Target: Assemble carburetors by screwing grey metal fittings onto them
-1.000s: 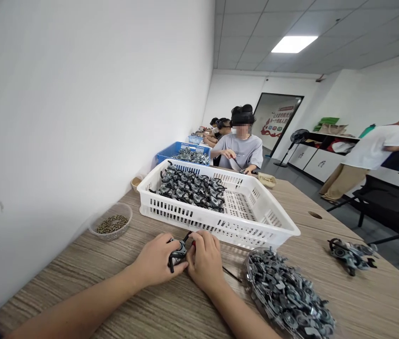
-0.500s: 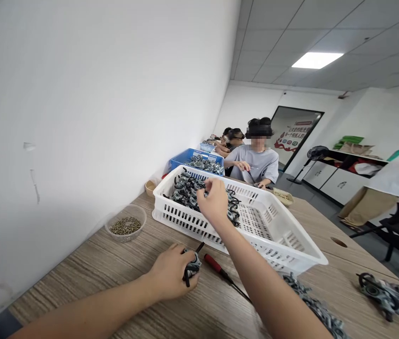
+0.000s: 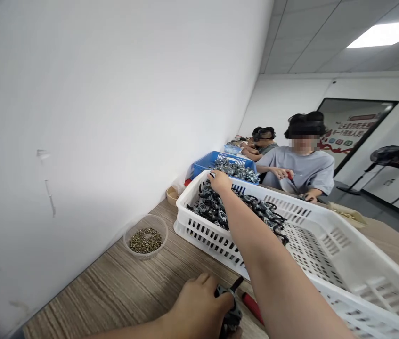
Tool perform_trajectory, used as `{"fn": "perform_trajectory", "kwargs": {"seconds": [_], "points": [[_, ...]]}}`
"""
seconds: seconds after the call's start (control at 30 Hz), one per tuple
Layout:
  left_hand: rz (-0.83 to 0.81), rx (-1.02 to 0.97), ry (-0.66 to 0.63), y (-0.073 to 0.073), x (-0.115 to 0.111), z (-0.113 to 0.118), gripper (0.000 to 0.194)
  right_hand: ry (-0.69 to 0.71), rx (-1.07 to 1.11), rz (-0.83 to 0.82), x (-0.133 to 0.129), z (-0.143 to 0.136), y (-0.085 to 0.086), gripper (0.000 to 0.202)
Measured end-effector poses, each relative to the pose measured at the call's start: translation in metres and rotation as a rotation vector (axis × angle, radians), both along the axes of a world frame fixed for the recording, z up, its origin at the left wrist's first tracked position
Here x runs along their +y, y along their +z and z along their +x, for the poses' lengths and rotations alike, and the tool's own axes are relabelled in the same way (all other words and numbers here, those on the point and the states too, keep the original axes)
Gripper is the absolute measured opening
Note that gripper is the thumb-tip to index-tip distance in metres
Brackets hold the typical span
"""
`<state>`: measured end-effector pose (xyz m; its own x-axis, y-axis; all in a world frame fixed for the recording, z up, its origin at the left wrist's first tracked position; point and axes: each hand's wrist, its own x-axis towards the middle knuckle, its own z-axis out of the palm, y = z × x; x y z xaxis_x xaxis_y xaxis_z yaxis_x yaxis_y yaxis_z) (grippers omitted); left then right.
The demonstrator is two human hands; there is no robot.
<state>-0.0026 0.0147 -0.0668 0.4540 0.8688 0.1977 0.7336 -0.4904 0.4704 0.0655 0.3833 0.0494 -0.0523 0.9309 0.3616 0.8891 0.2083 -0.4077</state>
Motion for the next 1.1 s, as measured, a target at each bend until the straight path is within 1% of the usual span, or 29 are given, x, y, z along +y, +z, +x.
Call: {"fn": "perform_trajectory", "kwargs": {"seconds": [0.07,0.13,0.23,0.33,0.47,0.53,0.6,0.7,0.8,0.97,1.03,1.1], "points": [[-0.016,0.010,0.004,-0.002,0.001,0.002,0.045,-0.002,0.000,0.004,0.006,0.002,-0.005,0.038],[-0.015,0.009,0.002,-0.003,0.002,0.002,0.042,-0.012,0.008,0.030,0.006,0.007,-0.007,0.036],[0.004,-0.003,-0.008,-0.003,0.002,0.001,0.043,-0.044,0.041,0.107,-0.004,0.019,-0.002,0.036],[0.017,0.007,-0.014,0.000,0.001,-0.002,0.045,-0.061,0.097,0.206,-0.022,0.027,0.013,0.035],[0.040,0.029,-0.015,0.007,-0.001,-0.006,0.045,-0.034,0.184,0.335,-0.052,0.036,0.040,0.032],[0.057,0.040,0.001,0.011,-0.003,-0.007,0.043,-0.019,0.216,0.377,-0.065,0.042,0.053,0.036],[0.078,0.051,0.017,0.013,-0.004,-0.007,0.042,-0.007,0.230,0.386,-0.075,0.050,0.063,0.042],[0.105,0.053,0.025,0.014,-0.005,-0.007,0.040,-0.009,0.229,0.314,-0.082,0.063,0.072,0.035],[0.117,0.044,0.026,0.013,-0.005,-0.008,0.040,-0.014,0.221,0.187,-0.087,0.072,0.069,0.034],[0.105,0.045,0.025,0.015,-0.007,-0.009,0.038,0.045,0.192,-0.022,-0.102,0.087,0.045,0.038],[0.097,0.055,0.020,0.017,-0.007,-0.010,0.037,0.052,0.174,-0.086,-0.109,0.098,0.039,0.038],[0.089,0.069,0.021,0.019,-0.007,-0.010,0.037,0.050,0.151,-0.134,-0.116,0.116,0.038,0.039]]}}
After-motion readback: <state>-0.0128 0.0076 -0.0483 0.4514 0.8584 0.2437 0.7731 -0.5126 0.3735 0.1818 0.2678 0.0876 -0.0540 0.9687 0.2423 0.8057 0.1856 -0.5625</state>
